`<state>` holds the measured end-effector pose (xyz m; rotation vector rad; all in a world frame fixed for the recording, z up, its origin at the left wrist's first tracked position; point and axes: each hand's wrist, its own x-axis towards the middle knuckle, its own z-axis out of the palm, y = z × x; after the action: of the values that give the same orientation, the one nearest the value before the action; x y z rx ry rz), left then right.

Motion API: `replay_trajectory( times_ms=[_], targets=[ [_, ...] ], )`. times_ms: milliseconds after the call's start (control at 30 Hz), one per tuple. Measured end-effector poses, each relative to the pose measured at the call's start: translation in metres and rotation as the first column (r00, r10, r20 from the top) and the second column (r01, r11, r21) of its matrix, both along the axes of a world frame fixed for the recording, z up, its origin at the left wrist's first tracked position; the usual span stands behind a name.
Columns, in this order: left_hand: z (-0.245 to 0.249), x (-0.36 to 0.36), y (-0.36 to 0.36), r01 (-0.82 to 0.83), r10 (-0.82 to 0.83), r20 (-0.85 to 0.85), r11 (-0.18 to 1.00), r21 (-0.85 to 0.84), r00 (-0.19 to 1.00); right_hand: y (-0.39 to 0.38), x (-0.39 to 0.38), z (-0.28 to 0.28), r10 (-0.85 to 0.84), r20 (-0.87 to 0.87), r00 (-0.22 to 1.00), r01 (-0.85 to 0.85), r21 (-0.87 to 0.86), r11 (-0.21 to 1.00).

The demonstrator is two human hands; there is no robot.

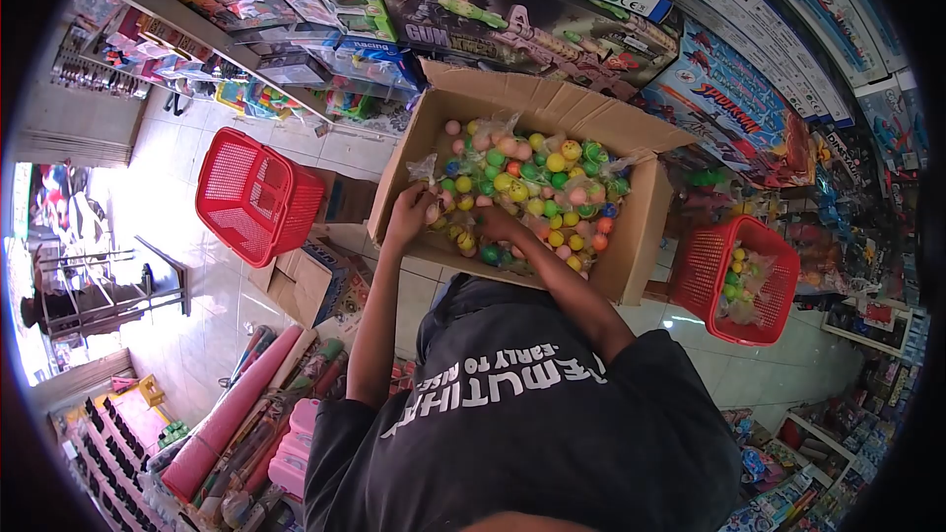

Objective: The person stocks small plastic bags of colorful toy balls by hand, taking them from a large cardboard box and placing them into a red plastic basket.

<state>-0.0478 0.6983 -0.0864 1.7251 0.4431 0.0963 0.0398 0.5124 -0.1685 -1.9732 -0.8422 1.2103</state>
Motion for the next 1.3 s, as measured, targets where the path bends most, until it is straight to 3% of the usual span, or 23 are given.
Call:
replay_trajectory(
  times_ms=[133, 233, 300, 433, 500, 567, 700, 767, 900, 967, 1033, 1133, 1233, 1300],
  targets=[
    [-0.01, -0.001, 0.003, 0.022, -0.023, -0.042, 0.999, -0.041, 0.999, -0.005, 0.003, 0.001, 0.0, 0.035, 0.999, -0.002, 0.066, 0.998],
    [-0.016, -0.001, 0.003, 0.016, -0.016, -0.022, 0.999, -0.033, 1.0, -0.013, 0.003, 0.02, -0.109, -0.046, 0.993, 0.114, 0.133, 0.985],
    [-0.008, -0.001, 0.0, -0.004, 0.004, -0.007, 1.0, -0.022, 1.0, -0.02, 0.002, 0.037, -0.22, -0.298, 0.929, 0.28, 0.173, 0.944],
    [0.011, 0.001, -0.006, -0.044, 0.044, 0.012, 0.999, 0.003, 0.999, -0.031, 0.009, 0.054, -0.252, -0.367, 0.896, 0.339, 0.197, 0.92],
    [0.011, 0.002, -0.008, -0.009, 0.009, 0.064, 1.0, 0.002, 0.998, -0.038, 0.008, 0.065, -0.362, -0.425, 0.83, 0.493, 0.252, 0.833],
    [0.011, 0.002, -0.011, 0.027, -0.027, 0.118, 1.0, 0.001, 0.993, -0.043, 0.006, 0.077, -0.397, -0.421, 0.815, 0.532, 0.275, 0.801],
    [0.032, 0.001, -0.025, 0.208, -0.208, 0.03, 0.978, 0.003, 0.978, -0.044, -0.001, 0.113, -0.475, -0.396, 0.786, 0.612, 0.388, 0.689],
    [0.037, 0.002, -0.039, 0.256, -0.241, 0.177, 0.965, -0.063, 0.954, -0.043, -0.007, 0.137, -0.495, -0.358, 0.792, 0.61, 0.415, 0.675],
    [0.05, 0.001, -0.053, 0.342, -0.346, 0.155, 0.938, 0.054, 0.925, -0.042, -0.018, 0.158, -0.52, -0.221, 0.825, 0.552, 0.509, 0.66],
    [0.054, -0.003, -0.061, 0.332, -0.326, 0.25, 0.943, 0.021, 0.912, -0.044, -0.028, 0.171, -0.532, -0.221, 0.818, 0.562, 0.506, 0.654],
    [0.077, -0.012, -0.065, 0.364, -0.36, 0.152, 0.931, 0.005, 0.92, -0.047, -0.04, 0.184, -0.541, -0.229, 0.809, 0.575, 0.498, 0.649],
    [0.085, -0.021, -0.072, 0.401, -0.393, 0.147, 0.915, -0.033, 0.908, -0.055, -0.057, 0.189, -0.608, -0.07, 0.791, 0.547, 0.529, 0.649],
    [0.086, -0.033, -0.08, 0.424, -0.419, 0.081, 0.903, -0.073, 0.905, -0.063, -0.076, 0.195, -0.63, -0.149, 0.762, 0.611, 0.487, 0.624],
    [0.087, -0.039, -0.086, 0.463, -0.459, 0.076, 0.885, -0.041, 0.885, -0.07, -0.087, 0.19, -0.659, -0.109, 0.744, 0.612, 0.507, 0.607]
  ],
)
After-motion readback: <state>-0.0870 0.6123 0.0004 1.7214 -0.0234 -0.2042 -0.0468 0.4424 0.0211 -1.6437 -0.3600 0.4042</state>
